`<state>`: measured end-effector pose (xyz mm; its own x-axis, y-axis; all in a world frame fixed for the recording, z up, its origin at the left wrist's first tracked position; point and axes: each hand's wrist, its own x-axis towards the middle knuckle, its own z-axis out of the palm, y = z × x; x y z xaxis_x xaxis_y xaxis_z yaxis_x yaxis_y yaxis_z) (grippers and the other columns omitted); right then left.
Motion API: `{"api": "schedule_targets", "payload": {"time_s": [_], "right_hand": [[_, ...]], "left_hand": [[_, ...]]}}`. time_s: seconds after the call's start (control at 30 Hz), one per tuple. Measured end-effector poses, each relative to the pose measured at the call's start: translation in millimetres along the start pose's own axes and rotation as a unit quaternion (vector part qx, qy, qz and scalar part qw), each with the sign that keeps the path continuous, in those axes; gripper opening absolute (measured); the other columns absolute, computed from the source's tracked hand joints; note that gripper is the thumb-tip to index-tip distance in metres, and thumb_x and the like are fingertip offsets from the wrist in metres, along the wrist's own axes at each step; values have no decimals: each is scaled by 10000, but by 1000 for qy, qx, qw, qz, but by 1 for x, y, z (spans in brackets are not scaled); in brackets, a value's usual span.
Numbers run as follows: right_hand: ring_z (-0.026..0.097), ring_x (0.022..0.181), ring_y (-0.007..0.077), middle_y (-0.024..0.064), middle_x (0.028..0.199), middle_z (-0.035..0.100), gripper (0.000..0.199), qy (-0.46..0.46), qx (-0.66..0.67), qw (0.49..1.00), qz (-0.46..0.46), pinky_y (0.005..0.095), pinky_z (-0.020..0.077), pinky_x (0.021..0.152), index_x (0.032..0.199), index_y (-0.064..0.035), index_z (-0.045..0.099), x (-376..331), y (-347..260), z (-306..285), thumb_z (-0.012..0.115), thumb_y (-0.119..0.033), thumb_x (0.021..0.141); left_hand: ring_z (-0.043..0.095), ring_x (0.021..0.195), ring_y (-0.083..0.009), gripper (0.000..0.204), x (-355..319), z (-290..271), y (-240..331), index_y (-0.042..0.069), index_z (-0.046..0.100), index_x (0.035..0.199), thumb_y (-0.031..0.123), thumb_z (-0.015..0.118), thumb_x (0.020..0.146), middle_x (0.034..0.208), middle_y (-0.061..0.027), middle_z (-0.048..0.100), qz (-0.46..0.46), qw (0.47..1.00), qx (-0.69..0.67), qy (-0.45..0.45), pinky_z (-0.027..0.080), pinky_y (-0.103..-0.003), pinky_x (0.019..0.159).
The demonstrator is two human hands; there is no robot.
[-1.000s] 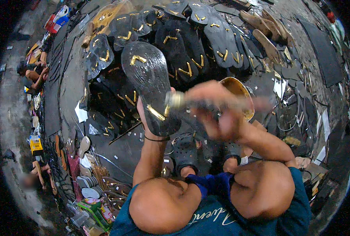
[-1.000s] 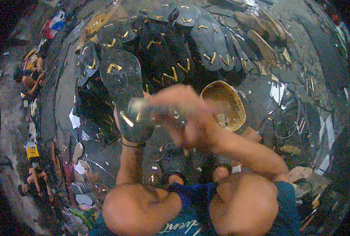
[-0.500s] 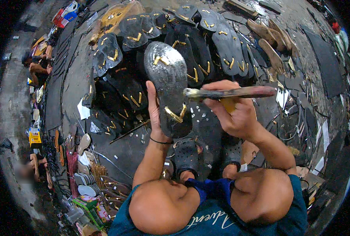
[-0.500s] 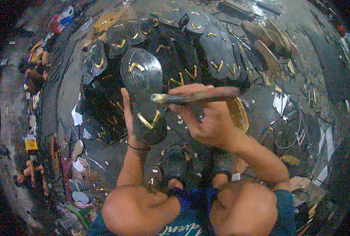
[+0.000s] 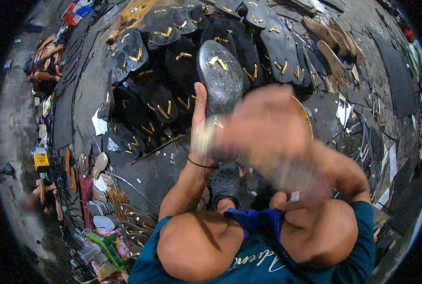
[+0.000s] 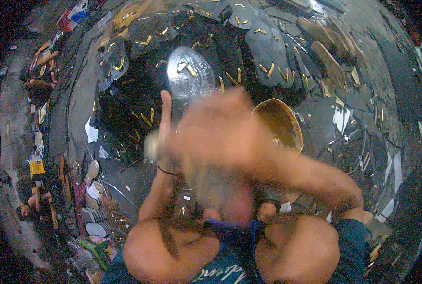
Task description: The person sits on the floor and repeatedly picks up black flip-flops with gold straps. Using a brush and a container of white paint, they apply the paint to the soles of the flip-flops one at a time, then place them back on the pile.
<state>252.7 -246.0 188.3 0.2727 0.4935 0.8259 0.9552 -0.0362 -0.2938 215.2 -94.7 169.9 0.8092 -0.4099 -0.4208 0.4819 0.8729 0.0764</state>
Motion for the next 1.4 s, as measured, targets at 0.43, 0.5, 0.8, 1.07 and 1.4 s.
{"api": "schedule_targets", "payload": {"time_s": [0.43, 0.5, 0.8, 1.07, 1.4], "right_hand": [[578, 993, 192, -68, 1083, 685, 436, -244, 74, 957, 138, 363, 380, 858, 1113, -198, 710, -19, -34, -1, 670, -307, 693], [576, 970, 208, -48, 1014, 685, 389, -293, 70, 946, 118, 364, 380, 880, 1068, -179, 716, -25, -45, -4, 694, -272, 692], [607, 946, 251, 125, 1006, 652, 196, -247, -59, 851, 460, 347, 447, 870, 1071, 13, 638, -82, -29, -18, 615, -91, 906], [623, 943, 237, 123, 984, 665, 211, -297, 45, 828, 473, 344, 460, 880, 1067, 32, 630, -70, -21, 7, 636, -17, 862], [604, 945, 194, 121, 1024, 678, 261, -114, -178, 823, 526, 328, 461, 856, 1138, -11, 637, -110, 14, -52, 600, -190, 952]], "left_hand": [[692, 826, -201, 551, -17, -30, 27, 56, 617, 1156, 553, 509, 941, 1014, -104, 700, 240, 969, 60, 28, 588, -343, 711], [686, 917, -234, 510, -44, -40, 37, 35, 603, 1176, 487, 485, 971, 1086, -130, 685, 341, 940, -7, 3, 578, -397, 801], [660, 1004, -267, 344, -235, -223, 91, 25, 603, 1181, 277, 448, 1005, 1133, -120, 669, 523, 813, -32, 254, 528, -435, 912], [630, 1032, -249, 306, -286, -381, 221, 36, 596, 1096, 293, 467, 995, 1123, -98, 665, 536, 786, -51, 303, 485, -412, 936], [342, 1372, -388, 874, -277, -286, -45, 10, 277, 1480, 380, 735, 834, 1484, -215, 359, 209, 511, 711, 435, 317, -444, 1091]]}}
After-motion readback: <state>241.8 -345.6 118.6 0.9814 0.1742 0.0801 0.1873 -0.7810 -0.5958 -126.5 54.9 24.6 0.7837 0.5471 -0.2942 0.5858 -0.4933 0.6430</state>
